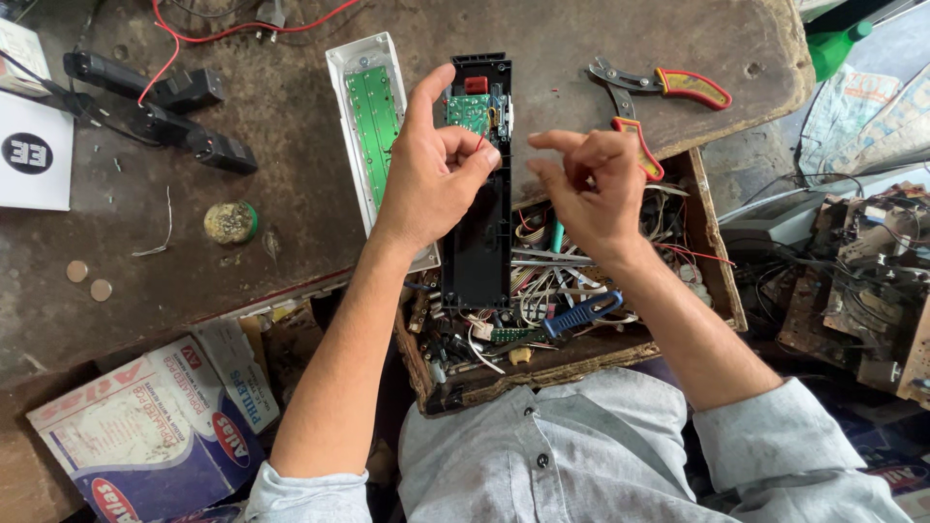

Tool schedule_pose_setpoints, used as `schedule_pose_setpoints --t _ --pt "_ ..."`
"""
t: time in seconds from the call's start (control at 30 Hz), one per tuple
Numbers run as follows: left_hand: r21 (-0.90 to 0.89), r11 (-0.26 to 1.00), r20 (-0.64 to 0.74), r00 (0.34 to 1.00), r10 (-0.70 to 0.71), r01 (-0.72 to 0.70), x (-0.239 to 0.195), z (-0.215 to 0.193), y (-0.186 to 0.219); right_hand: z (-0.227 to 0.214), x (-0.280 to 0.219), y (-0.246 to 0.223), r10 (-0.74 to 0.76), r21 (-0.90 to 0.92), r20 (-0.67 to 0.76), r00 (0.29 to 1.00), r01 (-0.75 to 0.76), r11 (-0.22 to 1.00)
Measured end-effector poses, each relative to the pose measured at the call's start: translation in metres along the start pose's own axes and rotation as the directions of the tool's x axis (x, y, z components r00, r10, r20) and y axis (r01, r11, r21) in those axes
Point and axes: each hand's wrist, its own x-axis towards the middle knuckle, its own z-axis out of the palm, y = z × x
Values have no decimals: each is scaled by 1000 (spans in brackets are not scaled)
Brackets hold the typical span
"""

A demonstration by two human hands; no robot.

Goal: The person solders wires to a circuit board using a soldering iron and solder paste. They then use wire cutters to trim excess wire and a screwdriver to adjust components inside a black plastic housing.

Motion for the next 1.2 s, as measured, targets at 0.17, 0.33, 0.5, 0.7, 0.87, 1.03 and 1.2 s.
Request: schedule_pose_setpoints --t 0.17,0.33,0.5,0.7,0.87,1.03,1.2 --pt "35 999 19 1000 -2 2 0 0 -1 3 4 6 -14 -23 82 997 16 1000" --pt "-36 999 15 1000 -7 7 0 2 -4 3 -4 8 189 196 30 982 -191 962" --pt "14 999 -67 997 35 -34 -1 3 15 -18 -29 -7 264 187 -140 954 -236 954" --pt "201 966 -295 930 218 -162 -65 -47 40 -58 -87 -22 288 147 -229 930 -260 955" --pt "296 953 -608 756 243 -69 -137 -128 -6 -97 -123 -26 307 -17 -231 923 -319 948" --pt "423 893 -764 591 259 155 -183 -189 -67 -101 -119 -37 356 22 -265 896 -364 931" --pt "586 789 -631 715 301 185 -178 -189 -93 -76 -91 -61 334 136 -245 910 -309 941"
